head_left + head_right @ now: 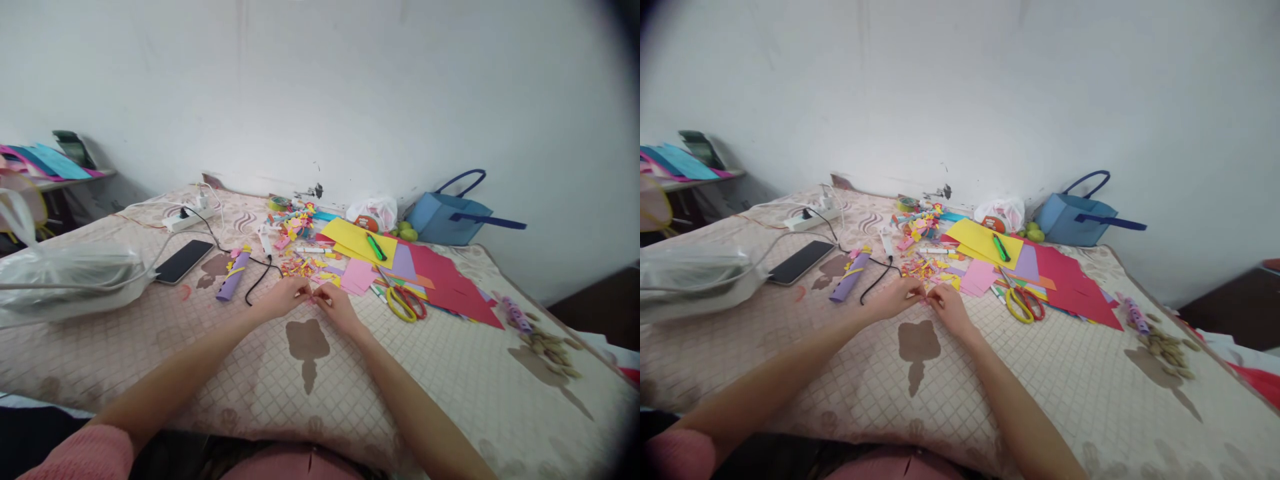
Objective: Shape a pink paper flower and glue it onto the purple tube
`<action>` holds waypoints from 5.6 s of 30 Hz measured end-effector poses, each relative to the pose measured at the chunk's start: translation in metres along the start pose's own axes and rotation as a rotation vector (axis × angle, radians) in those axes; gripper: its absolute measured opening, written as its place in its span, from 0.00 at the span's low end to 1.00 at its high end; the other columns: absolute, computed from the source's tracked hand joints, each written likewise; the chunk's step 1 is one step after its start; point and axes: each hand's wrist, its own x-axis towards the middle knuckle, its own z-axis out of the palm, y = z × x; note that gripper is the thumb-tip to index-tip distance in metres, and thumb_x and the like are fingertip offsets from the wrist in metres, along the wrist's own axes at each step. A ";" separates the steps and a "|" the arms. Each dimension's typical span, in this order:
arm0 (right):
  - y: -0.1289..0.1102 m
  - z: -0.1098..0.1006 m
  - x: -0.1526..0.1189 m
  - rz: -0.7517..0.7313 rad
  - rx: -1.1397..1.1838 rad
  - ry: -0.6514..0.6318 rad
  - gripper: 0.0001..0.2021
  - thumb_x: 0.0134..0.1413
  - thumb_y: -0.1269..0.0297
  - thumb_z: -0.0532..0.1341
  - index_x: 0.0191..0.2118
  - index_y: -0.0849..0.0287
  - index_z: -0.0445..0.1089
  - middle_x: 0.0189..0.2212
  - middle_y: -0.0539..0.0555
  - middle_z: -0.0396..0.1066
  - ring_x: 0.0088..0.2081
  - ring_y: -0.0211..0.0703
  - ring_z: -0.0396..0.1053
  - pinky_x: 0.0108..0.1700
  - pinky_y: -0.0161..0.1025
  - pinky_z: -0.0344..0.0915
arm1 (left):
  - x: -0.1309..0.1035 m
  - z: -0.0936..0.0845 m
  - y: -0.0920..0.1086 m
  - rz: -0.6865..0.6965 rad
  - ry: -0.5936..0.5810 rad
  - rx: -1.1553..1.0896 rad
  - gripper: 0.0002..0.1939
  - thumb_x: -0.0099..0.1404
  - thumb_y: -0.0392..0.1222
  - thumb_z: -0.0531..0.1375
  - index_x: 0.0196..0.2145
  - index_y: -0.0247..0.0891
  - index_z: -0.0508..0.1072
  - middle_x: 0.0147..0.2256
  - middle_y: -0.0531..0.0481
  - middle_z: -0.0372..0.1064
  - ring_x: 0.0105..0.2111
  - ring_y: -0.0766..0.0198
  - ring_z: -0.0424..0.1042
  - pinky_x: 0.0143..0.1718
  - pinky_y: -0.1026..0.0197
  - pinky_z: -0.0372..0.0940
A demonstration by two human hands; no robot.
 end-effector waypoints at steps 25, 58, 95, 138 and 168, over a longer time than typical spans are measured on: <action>0.003 0.128 0.219 0.276 -0.182 0.036 0.12 0.41 0.57 0.62 0.27 0.62 0.66 0.29 0.59 0.70 0.37 0.50 0.67 0.38 0.41 0.61 | -0.082 -0.090 -0.054 -0.287 0.341 0.119 0.06 0.58 0.40 0.54 0.29 0.37 0.71 0.28 0.52 0.71 0.28 0.67 0.67 0.31 0.65 0.60; -0.066 -0.021 -0.014 0.298 0.187 -0.110 0.17 0.51 0.52 0.55 0.20 0.60 0.62 0.16 0.48 0.59 0.20 0.34 0.56 0.21 0.31 0.51 | -0.065 -0.079 -0.017 0.416 0.362 0.461 0.04 0.60 0.35 0.55 0.34 0.37 0.68 0.33 0.48 0.70 0.37 0.65 0.68 0.41 0.58 0.62; -0.060 -0.019 -0.013 0.256 0.038 -0.096 0.18 0.53 0.52 0.53 0.21 0.59 0.61 0.16 0.49 0.59 0.22 0.36 0.57 0.22 0.33 0.49 | -0.062 -0.074 -0.018 0.481 0.370 0.480 0.05 0.60 0.34 0.55 0.35 0.40 0.68 0.33 0.53 0.72 0.37 0.68 0.69 0.49 0.57 0.58; -0.029 0.107 0.119 -0.215 -0.017 0.107 0.11 0.53 0.69 0.51 0.43 0.60 0.63 0.40 0.58 0.63 0.46 0.46 0.59 0.50 0.43 0.57 | -0.076 -0.133 -0.104 -0.728 0.112 -0.363 0.10 0.47 0.44 0.61 0.18 0.34 0.67 0.13 0.55 0.57 0.12 0.74 0.56 0.14 0.69 0.49; -0.042 0.180 0.139 0.063 0.194 0.042 0.16 0.40 0.69 0.60 0.40 0.61 0.60 0.37 0.56 0.61 0.40 0.44 0.61 0.43 0.42 0.62 | -0.078 -0.126 -0.110 -0.749 0.129 -0.331 0.10 0.49 0.44 0.60 0.25 0.35 0.66 0.16 0.56 0.59 0.14 0.74 0.54 0.16 0.68 0.49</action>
